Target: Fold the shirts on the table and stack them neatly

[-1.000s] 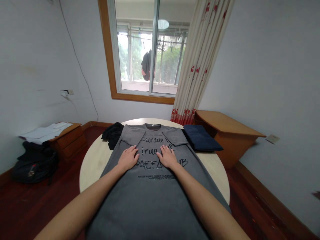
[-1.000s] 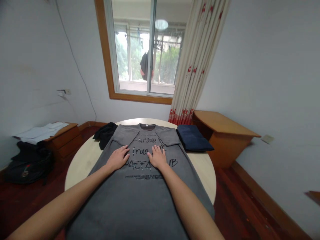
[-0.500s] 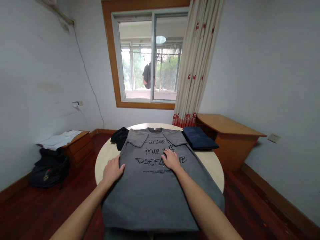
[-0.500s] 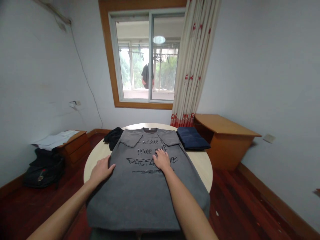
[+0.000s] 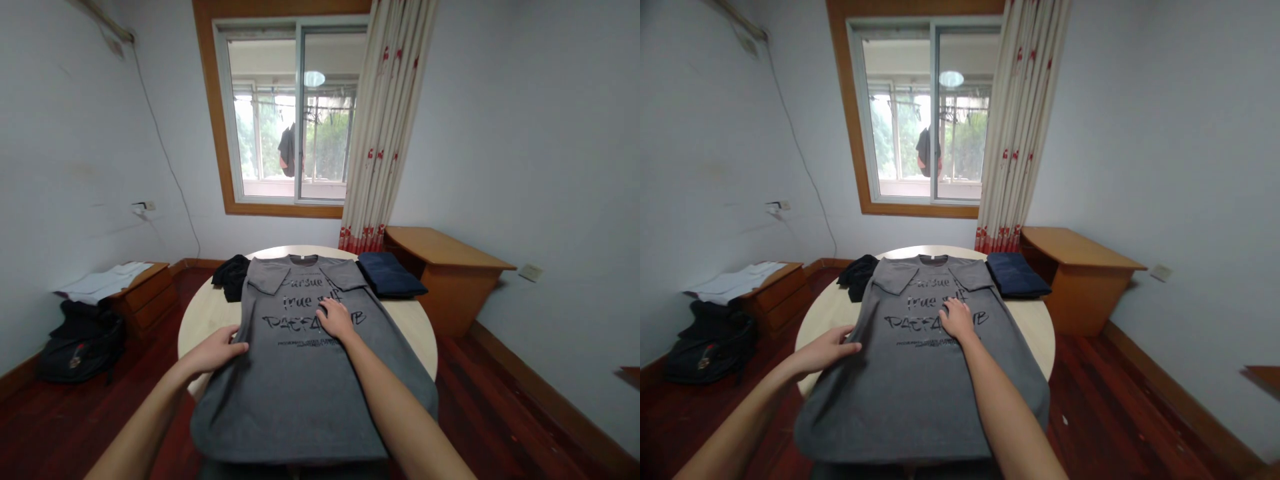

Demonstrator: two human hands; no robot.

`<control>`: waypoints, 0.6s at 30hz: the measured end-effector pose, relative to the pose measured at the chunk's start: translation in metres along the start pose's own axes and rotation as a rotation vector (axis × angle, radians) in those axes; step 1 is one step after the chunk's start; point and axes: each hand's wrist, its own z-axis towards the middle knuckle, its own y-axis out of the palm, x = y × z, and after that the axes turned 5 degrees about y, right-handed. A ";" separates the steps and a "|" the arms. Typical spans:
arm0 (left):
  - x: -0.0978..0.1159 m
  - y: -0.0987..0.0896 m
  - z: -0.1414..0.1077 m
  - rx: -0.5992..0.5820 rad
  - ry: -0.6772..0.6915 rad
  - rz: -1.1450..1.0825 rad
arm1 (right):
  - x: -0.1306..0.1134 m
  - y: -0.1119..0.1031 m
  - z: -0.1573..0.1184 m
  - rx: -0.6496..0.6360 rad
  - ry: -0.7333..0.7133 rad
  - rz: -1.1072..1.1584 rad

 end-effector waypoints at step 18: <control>0.028 0.092 0.052 -0.897 -0.163 0.040 | -0.002 -0.006 -0.003 -0.012 -0.008 0.061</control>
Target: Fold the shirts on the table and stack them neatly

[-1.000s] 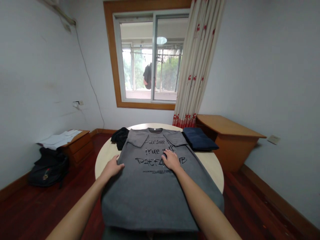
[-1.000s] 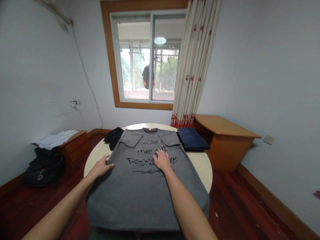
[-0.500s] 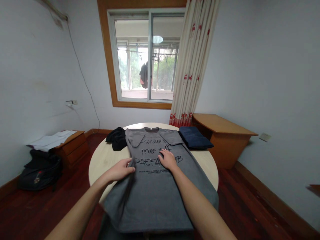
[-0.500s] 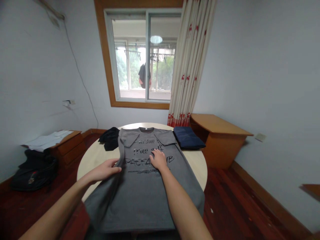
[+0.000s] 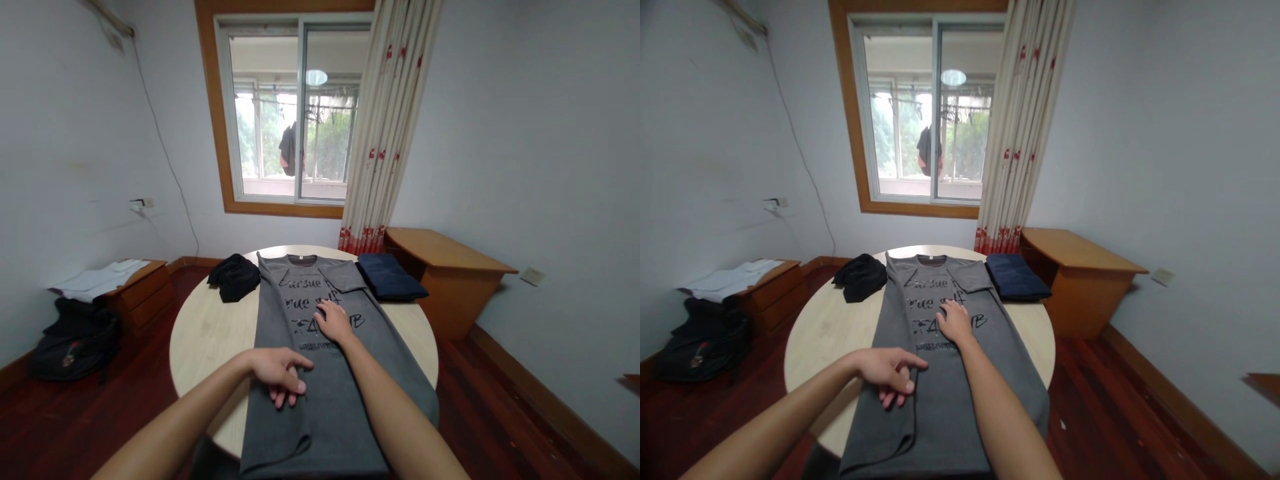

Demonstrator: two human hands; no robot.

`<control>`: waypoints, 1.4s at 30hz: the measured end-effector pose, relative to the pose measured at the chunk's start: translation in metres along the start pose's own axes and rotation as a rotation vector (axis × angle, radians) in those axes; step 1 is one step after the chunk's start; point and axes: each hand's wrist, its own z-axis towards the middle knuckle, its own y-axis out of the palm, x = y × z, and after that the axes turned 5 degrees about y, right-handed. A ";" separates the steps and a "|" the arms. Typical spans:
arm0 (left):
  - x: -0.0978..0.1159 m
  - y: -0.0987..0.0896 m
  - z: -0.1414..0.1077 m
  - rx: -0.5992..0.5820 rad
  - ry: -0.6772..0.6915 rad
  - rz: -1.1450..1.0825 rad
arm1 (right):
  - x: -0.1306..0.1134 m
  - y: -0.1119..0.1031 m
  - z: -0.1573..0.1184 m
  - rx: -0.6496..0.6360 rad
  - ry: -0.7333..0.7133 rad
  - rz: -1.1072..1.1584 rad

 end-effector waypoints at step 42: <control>-0.037 -0.269 0.120 0.979 -0.157 0.884 | -0.073 -0.037 -0.056 -1.093 0.357 0.602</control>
